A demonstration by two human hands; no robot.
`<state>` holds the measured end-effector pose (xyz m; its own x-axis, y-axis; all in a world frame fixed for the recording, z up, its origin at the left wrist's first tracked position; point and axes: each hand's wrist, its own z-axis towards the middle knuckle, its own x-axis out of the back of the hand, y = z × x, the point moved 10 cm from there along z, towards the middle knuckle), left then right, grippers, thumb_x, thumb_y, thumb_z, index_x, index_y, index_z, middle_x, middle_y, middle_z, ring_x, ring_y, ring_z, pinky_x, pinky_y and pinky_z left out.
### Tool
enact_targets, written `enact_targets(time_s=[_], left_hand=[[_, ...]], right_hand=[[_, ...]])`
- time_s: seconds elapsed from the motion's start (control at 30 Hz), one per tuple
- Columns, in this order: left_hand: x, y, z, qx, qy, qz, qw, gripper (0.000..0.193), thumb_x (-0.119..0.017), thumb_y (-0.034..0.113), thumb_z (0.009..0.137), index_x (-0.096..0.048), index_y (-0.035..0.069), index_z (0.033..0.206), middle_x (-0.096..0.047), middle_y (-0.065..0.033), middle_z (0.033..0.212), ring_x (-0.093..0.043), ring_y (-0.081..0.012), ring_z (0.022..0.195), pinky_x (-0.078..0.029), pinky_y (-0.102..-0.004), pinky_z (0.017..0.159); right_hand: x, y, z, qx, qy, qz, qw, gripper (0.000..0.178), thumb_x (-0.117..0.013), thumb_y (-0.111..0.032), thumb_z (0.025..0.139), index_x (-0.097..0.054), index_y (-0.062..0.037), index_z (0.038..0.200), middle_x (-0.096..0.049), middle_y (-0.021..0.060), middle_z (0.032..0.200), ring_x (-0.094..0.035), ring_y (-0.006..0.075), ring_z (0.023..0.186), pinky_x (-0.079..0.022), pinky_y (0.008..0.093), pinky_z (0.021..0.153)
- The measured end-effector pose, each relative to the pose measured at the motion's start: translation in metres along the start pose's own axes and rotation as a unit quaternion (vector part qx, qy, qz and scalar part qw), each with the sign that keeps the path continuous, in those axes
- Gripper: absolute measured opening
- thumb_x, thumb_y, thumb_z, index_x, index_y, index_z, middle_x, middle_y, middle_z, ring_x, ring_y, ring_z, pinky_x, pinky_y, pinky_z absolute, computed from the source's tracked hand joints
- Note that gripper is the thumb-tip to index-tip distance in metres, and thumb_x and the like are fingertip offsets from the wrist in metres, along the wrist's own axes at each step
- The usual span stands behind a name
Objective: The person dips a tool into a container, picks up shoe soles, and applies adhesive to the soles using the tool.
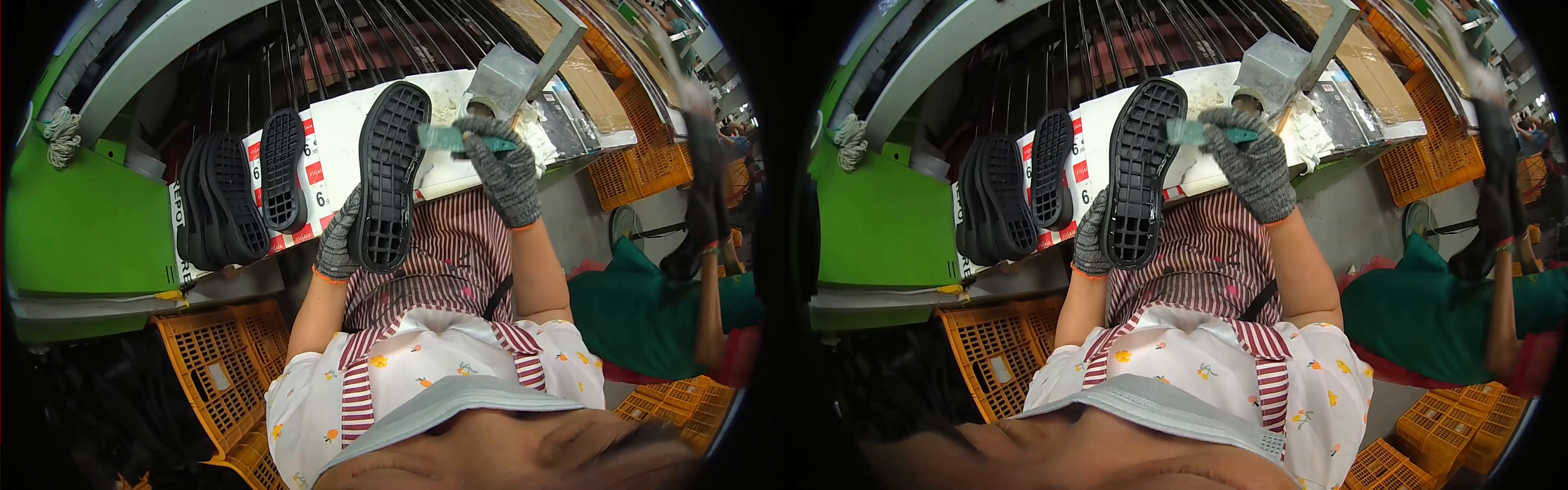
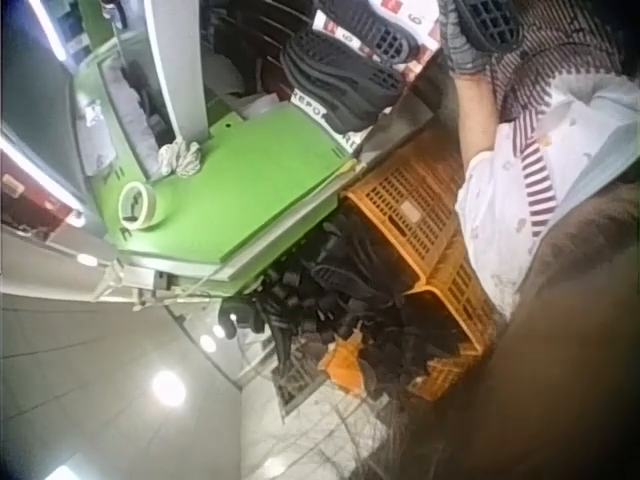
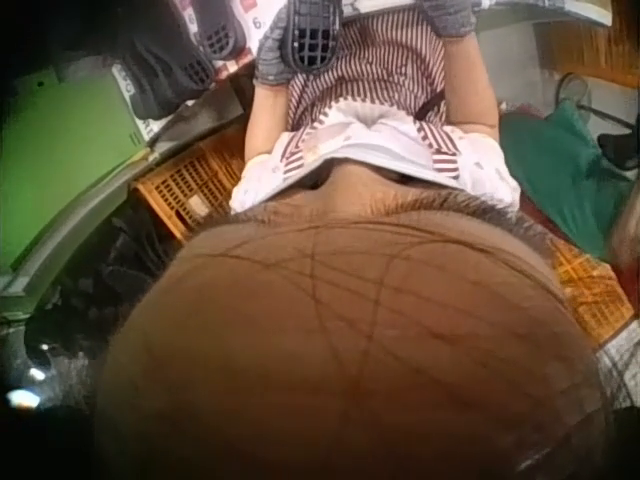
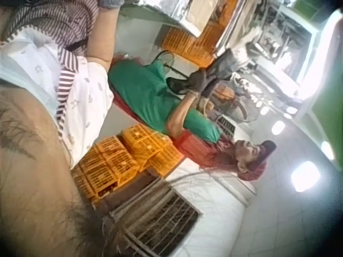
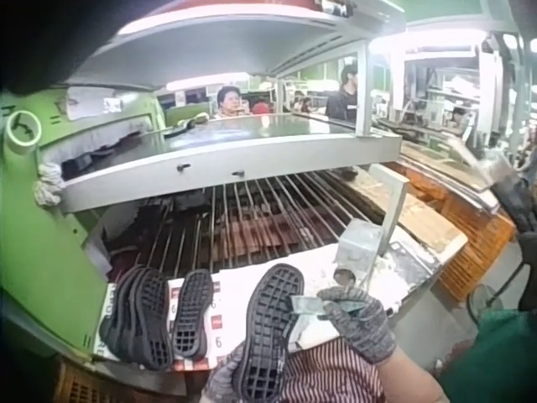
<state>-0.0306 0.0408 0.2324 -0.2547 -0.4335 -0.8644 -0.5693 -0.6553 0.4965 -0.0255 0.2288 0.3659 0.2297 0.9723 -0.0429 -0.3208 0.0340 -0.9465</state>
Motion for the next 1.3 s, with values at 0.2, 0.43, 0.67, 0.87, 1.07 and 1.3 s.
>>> enact_targets(time_s=[0.2, 0.43, 0.67, 0.87, 1.07, 1.3], left_hand=[[-0.005, -0.004, -0.001, 0.004, -0.004, 0.004, 1.0, 0.05, -0.045, 0.029, 0.084, -0.037, 0.0, 0.124, -0.047, -0.0211, 0.117, -0.053, -0.0327, 0.099, -0.048, -0.0427, 0.082], [0.006, 0.003, 0.003, 0.005, 0.005, -0.052, 0.999, 0.043, -0.041, 0.026, 0.087, -0.04, 0.001, 0.122, -0.052, -0.0171, 0.113, -0.054, -0.0271, 0.1, -0.046, -0.0398, 0.085], [0.021, 0.013, 0.012, -0.032, -0.03, -0.106, 0.993, 0.041, -0.039, 0.023, 0.087, -0.042, -0.001, 0.12, -0.051, -0.019, 0.114, -0.052, -0.0285, 0.102, -0.042, -0.0407, 0.09], [0.037, 0.005, 0.005, -0.004, -0.049, -0.081, 0.995, 0.038, -0.036, 0.021, 0.09, -0.04, 0.002, 0.122, -0.047, -0.0158, 0.119, -0.051, -0.0251, 0.104, -0.043, -0.0418, 0.089], [0.006, -0.007, 0.001, 0.039, -0.05, -0.082, 0.995, 0.046, -0.042, 0.027, 0.086, -0.037, 0.003, 0.124, -0.047, -0.0193, 0.118, -0.052, -0.034, 0.102, -0.044, -0.0445, 0.087], [0.014, 0.005, 0.009, 0.024, -0.057, -0.121, 0.991, 0.044, -0.041, 0.035, 0.087, -0.046, 0.001, 0.115, -0.053, -0.0152, 0.11, -0.053, -0.0288, 0.099, -0.042, -0.0436, 0.088]], right_hand=[[-0.036, -0.025, 0.006, 0.229, -0.079, -0.238, 0.941, 0.027, -0.054, -0.001, 0.079, -0.056, -0.0021, 0.106, -0.059, 0.011, 0.105, -0.057, 0.02, 0.095, -0.045, 0.0285, 0.082], [-0.086, -0.024, -0.037, 0.23, -0.206, -0.252, 0.917, 0.032, -0.051, 0.0, 0.079, -0.054, -0.0047, 0.11, -0.056, 0.0116, 0.11, -0.056, 0.0251, 0.096, -0.045, 0.0315, 0.083], [-0.104, -0.026, -0.084, 0.238, -0.302, -0.254, 0.888, 0.03, -0.055, -0.004, 0.078, -0.056, -0.0078, 0.107, -0.059, 0.0088, 0.099, -0.056, 0.0247, 0.094, -0.045, 0.0338, 0.081], [-0.082, -0.028, -0.063, 0.141, -0.279, -0.165, 0.935, 0.026, -0.054, -0.003, 0.079, -0.058, -0.0053, 0.104, -0.06, 0.0103, 0.097, -0.058, 0.0238, 0.091, -0.046, 0.0318, 0.08], [-0.062, -0.027, -0.019, 0.199, -0.13, -0.206, 0.949, 0.026, -0.052, -0.002, 0.078, -0.058, -0.0039, 0.103, -0.06, 0.0133, 0.098, -0.059, 0.0256, 0.088, -0.047, 0.0313, 0.078], [-0.075, -0.004, -0.042, 0.142, -0.249, -0.137, 0.948, 0.028, -0.051, -0.008, 0.082, -0.055, -0.0043, 0.11, -0.06, 0.0128, 0.099, -0.059, 0.0249, 0.087, -0.045, 0.0324, 0.08]])
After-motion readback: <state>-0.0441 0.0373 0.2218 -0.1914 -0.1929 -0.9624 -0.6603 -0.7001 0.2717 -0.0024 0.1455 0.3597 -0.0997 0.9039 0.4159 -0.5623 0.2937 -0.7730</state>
